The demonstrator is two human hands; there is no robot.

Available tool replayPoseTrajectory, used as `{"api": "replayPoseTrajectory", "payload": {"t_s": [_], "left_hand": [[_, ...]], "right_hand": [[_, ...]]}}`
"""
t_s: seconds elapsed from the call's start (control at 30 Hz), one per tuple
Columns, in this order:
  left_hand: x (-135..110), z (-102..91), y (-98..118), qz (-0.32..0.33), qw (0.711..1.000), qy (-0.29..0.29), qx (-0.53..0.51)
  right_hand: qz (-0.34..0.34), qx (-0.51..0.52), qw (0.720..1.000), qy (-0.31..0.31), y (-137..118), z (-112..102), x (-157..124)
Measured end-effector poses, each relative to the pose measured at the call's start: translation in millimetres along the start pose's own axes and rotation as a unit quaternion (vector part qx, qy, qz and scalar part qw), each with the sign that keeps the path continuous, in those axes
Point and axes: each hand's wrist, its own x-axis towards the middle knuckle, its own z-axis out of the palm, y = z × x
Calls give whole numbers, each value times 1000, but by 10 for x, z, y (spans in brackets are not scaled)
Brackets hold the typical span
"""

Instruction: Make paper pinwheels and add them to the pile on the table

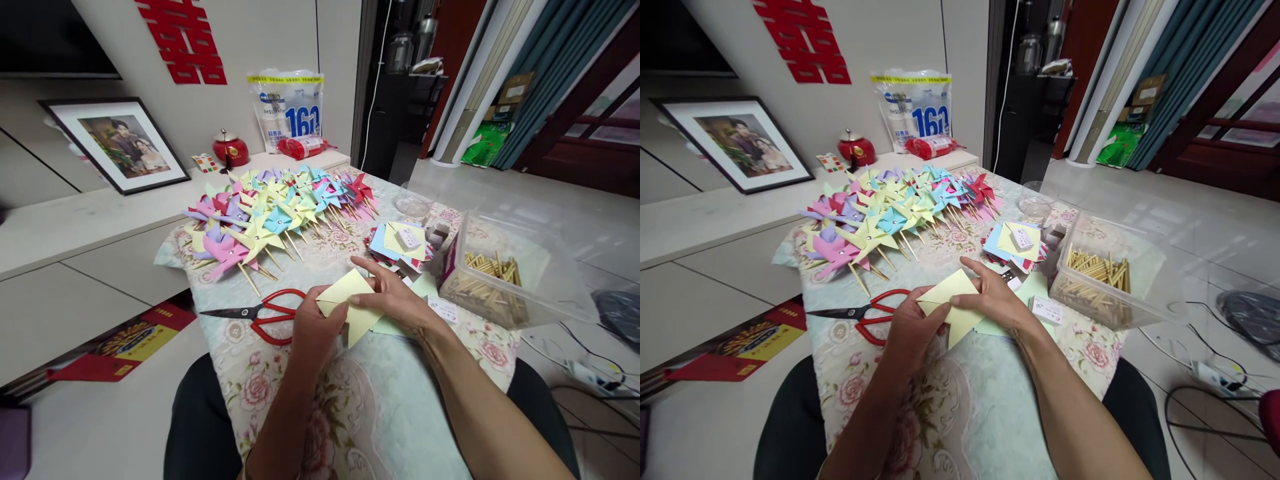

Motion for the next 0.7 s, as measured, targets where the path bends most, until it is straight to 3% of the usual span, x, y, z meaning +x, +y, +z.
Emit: {"api": "replayPoseTrajectory", "payload": {"t_s": [0.17,0.27,0.47,0.7], "left_hand": [[3,14,2,6,1000,1,17],[4,34,9,-12,999,8,-51],[-20,74,34,-43,979,-62,-188],[14,80,-43,-37,976,-24,-212]], "right_hand": [[8,-14,1000,24,-14,54,8],[0,-7,999,44,-19,85,12],[-44,44,994,92,32,109,58],[-50,44,993,99,65,155,79]]}}
